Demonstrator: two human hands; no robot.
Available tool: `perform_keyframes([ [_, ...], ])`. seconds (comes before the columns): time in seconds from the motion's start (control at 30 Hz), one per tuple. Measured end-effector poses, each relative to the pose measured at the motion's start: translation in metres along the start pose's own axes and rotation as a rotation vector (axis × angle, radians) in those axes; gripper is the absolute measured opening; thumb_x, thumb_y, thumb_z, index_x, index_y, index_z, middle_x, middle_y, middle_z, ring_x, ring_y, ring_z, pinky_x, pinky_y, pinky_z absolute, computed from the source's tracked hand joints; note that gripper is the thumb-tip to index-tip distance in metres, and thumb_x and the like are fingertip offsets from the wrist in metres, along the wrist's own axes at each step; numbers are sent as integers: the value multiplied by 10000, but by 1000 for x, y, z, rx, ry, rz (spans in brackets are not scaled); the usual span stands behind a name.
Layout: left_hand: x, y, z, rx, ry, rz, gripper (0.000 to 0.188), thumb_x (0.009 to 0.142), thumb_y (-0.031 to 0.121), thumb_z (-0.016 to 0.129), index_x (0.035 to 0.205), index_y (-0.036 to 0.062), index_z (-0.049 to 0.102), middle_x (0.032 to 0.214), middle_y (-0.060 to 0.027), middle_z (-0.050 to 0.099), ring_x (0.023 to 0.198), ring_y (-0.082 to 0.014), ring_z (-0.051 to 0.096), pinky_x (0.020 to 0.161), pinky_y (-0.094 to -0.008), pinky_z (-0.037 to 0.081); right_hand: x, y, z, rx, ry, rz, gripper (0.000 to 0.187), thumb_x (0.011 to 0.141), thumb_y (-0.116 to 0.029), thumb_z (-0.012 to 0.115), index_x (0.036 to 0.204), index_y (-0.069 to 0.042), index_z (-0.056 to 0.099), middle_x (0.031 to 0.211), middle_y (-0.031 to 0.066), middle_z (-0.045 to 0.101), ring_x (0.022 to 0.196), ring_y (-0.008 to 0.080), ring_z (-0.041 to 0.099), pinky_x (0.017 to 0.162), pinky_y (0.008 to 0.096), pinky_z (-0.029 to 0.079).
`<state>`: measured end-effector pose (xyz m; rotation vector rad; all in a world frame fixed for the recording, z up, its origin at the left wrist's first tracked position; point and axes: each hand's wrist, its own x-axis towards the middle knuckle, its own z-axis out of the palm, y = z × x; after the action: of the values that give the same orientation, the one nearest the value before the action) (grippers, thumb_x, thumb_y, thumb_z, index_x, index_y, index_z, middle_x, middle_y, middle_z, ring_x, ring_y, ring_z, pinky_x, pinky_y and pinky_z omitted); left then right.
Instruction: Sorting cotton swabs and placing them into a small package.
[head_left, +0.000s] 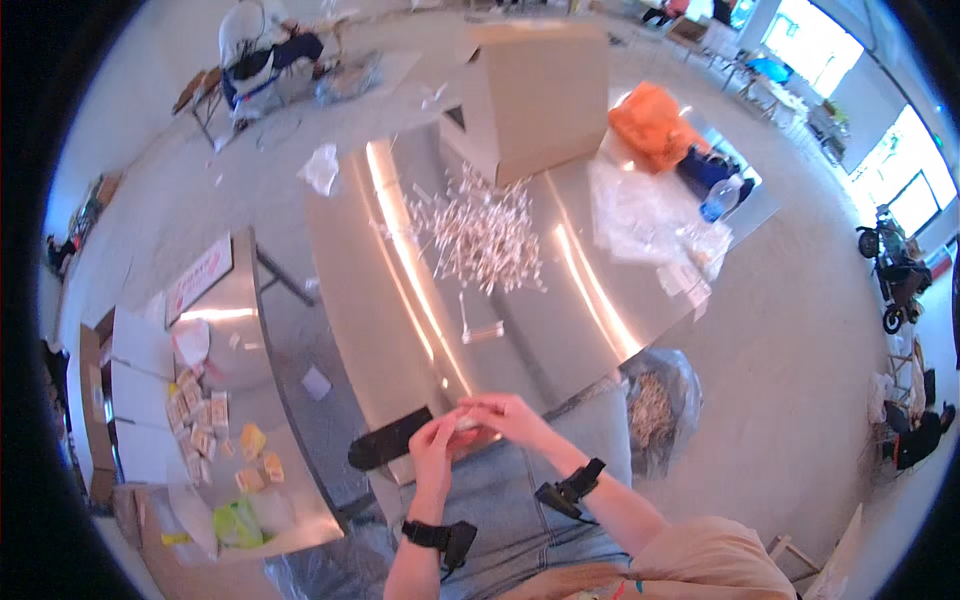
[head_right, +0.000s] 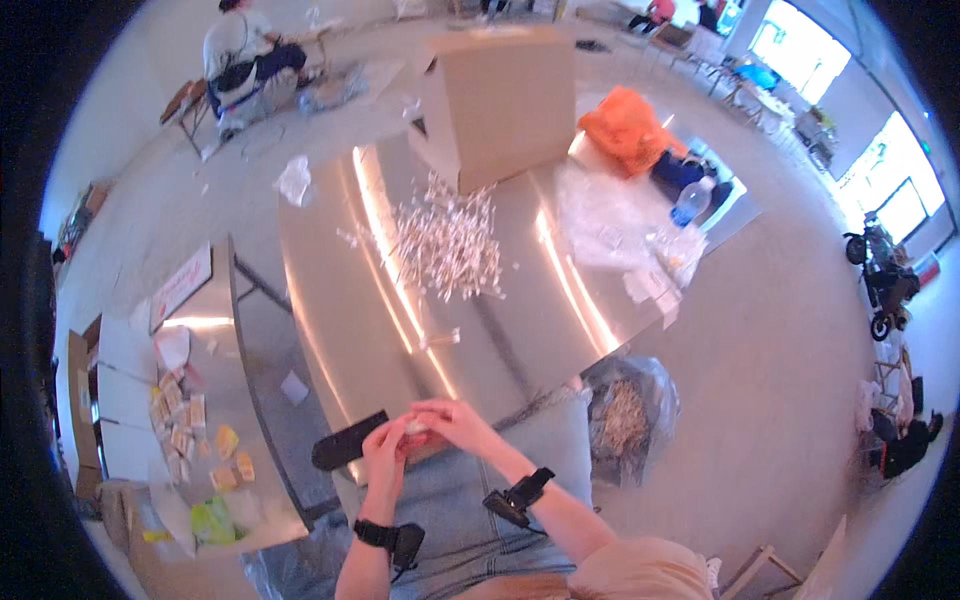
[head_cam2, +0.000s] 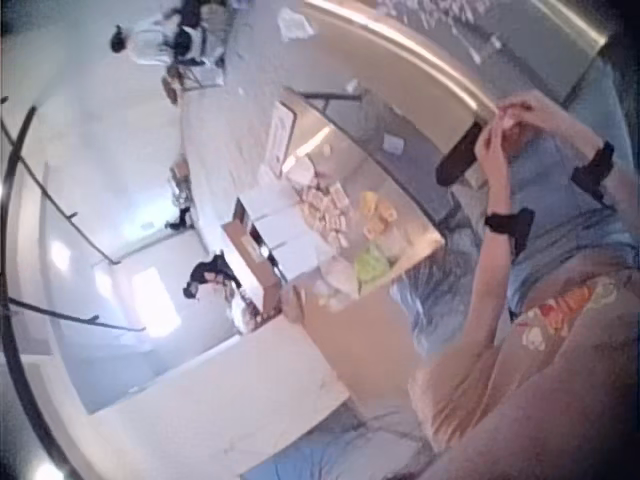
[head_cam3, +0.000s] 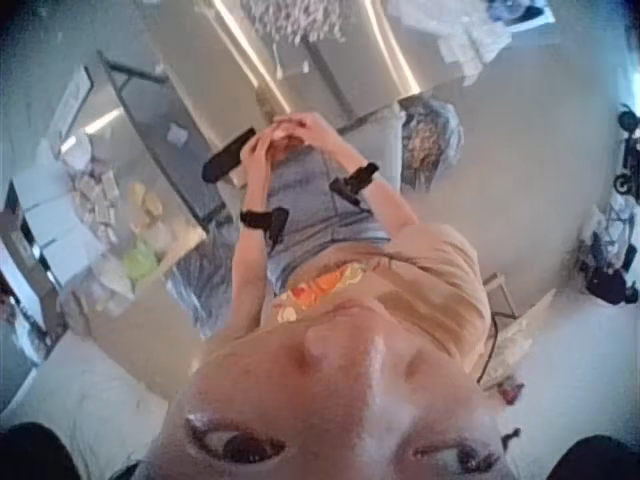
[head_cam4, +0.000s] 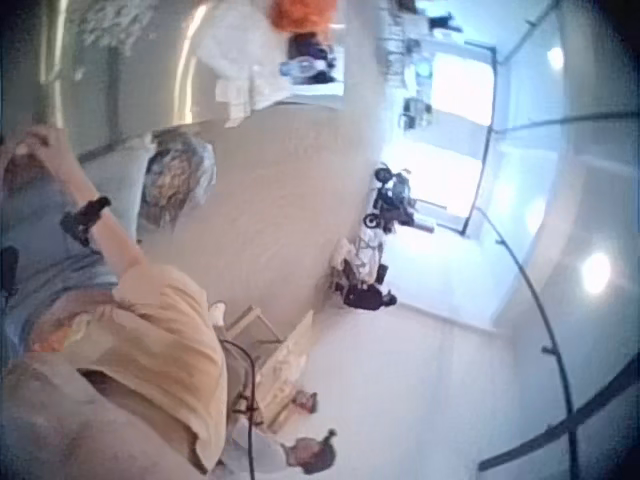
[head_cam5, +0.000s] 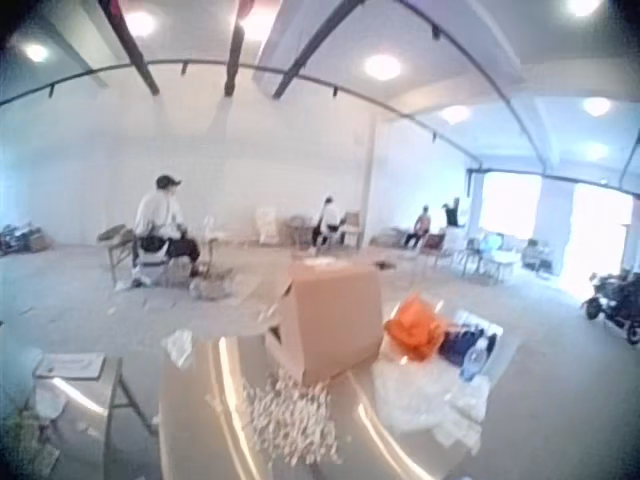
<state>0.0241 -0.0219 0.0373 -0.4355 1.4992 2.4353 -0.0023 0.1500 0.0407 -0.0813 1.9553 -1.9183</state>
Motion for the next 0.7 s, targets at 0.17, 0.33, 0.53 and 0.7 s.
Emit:
perform_keyframes([
  [0.17, 6, -5, 1, -15, -31, 48, 283, 987, 74, 580, 1230, -64, 620, 1071, -151, 708, 811, -193, 716, 742, -289, 608, 1, 6, -7, 18, -48, 45, 345, 1010, -173, 588, 1321, -29, 625, 1089, 25, 696, 975, 74, 603, 865, 251, 503],
  [0.33, 10, -9, -3, -53, -59, 57, 303, 989, 69, 584, 1264, -58, 600, 1057, -138, 709, 817, -185, 715, 746, -291, 613, 4, 4, -7, 66, -47, 45, 362, 1016, -200, 585, 1331, -23, 613, 1109, 37, 689, 981, 85, 613, 868, 252, 508],
  [0.53, 6, 0, -1, 143, -51, 117, 249, 962, 72, 644, 1170, -64, 664, 1081, -136, 701, 832, -168, 707, 734, -269, 597, 0, -6, -7, 63, -92, 29, 444, 1017, -256, 597, 1375, 3, 557, 1166, 55, 678, 993, 93, 621, 867, 262, 525],
  [0.7, -2, 8, 2, 409, -44, 324, 168, 920, 28, 677, 1076, -12, 726, 1042, -58, 687, 789, -104, 658, 657, -222, 535, -2, -11, -10, 251, -135, 175, 530, 983, -278, 655, 1400, 17, 519, 1197, 64, 664, 1035, 99, 621, 886, 265, 533],
])
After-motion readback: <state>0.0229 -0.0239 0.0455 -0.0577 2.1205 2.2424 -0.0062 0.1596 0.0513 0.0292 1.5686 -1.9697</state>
